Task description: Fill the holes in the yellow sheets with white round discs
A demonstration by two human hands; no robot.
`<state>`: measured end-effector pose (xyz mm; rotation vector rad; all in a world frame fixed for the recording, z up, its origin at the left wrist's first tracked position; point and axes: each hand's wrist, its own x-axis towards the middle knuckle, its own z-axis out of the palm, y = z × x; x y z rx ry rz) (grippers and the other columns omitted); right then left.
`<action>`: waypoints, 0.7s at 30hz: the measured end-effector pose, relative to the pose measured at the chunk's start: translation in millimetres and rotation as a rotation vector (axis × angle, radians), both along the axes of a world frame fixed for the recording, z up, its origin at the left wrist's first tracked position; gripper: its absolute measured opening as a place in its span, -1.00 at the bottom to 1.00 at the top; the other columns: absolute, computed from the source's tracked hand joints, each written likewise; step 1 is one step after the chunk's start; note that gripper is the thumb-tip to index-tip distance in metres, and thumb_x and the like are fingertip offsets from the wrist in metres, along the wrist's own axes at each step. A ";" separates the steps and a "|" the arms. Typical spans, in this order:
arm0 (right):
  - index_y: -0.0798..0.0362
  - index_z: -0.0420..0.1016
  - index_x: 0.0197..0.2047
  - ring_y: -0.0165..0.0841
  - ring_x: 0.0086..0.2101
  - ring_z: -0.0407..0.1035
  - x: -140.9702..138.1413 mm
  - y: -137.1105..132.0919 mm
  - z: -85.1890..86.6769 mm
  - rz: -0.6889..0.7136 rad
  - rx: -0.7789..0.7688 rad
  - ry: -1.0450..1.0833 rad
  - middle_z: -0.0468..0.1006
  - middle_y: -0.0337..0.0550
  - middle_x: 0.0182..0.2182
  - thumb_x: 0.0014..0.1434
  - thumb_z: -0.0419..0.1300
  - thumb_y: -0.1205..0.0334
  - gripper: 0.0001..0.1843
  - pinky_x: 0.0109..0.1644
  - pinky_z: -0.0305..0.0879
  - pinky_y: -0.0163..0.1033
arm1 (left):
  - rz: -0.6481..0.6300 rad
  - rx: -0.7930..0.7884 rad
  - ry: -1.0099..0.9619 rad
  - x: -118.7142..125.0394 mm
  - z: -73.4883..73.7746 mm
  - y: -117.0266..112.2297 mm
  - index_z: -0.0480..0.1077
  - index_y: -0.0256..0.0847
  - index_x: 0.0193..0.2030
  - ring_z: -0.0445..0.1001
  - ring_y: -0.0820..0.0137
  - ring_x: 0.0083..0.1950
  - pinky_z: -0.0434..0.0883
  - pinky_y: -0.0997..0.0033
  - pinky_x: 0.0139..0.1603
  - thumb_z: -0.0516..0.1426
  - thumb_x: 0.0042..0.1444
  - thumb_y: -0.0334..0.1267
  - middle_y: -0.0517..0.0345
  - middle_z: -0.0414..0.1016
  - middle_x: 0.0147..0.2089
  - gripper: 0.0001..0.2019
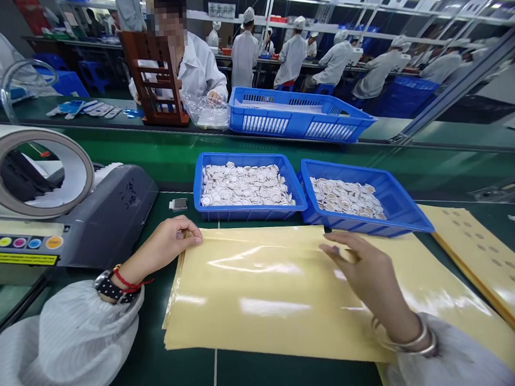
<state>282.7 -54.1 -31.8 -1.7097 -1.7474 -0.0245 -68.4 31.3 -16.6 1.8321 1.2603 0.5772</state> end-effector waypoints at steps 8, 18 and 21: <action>0.04 0.52 -0.21 -0.21 -0.19 0.44 -2.9 5.6 4.5 0.112 -0.185 0.174 0.55 -0.06 -0.19 0.02 0.19 -0.04 -0.64 -0.23 0.43 -0.19 | -0.083 -0.142 -0.138 4.2 9.6 -2.9 0.28 -0.24 -0.40 0.24 0.47 -0.44 0.17 0.53 -0.45 0.08 0.03 -0.02 0.24 0.27 -0.49 -0.71; 0.06 0.29 0.11 -0.29 0.08 0.24 -79.9 -3.9 3.9 0.568 -0.230 0.200 0.34 -0.04 0.08 0.14 0.10 0.37 -0.57 0.16 0.23 -0.12 | -0.410 -0.516 -0.365 14.0 20.5 -21.1 0.47 -0.30 -0.16 -0.21 0.58 -0.67 -0.19 0.45 -0.63 -0.10 0.18 0.04 0.27 0.12 -0.66 -0.51; 0.01 0.24 0.14 -0.32 0.07 0.23 -93.6 -4.7 4.5 0.668 -0.267 0.218 0.34 -0.07 0.07 0.14 0.06 0.44 -0.52 0.14 0.24 -0.16 | -0.441 -0.540 -0.345 20.6 17.4 -24.5 0.48 -0.32 -0.15 -0.21 0.58 -0.67 -0.22 0.46 -0.63 -0.05 0.18 -0.04 0.37 -0.14 -0.71 -0.59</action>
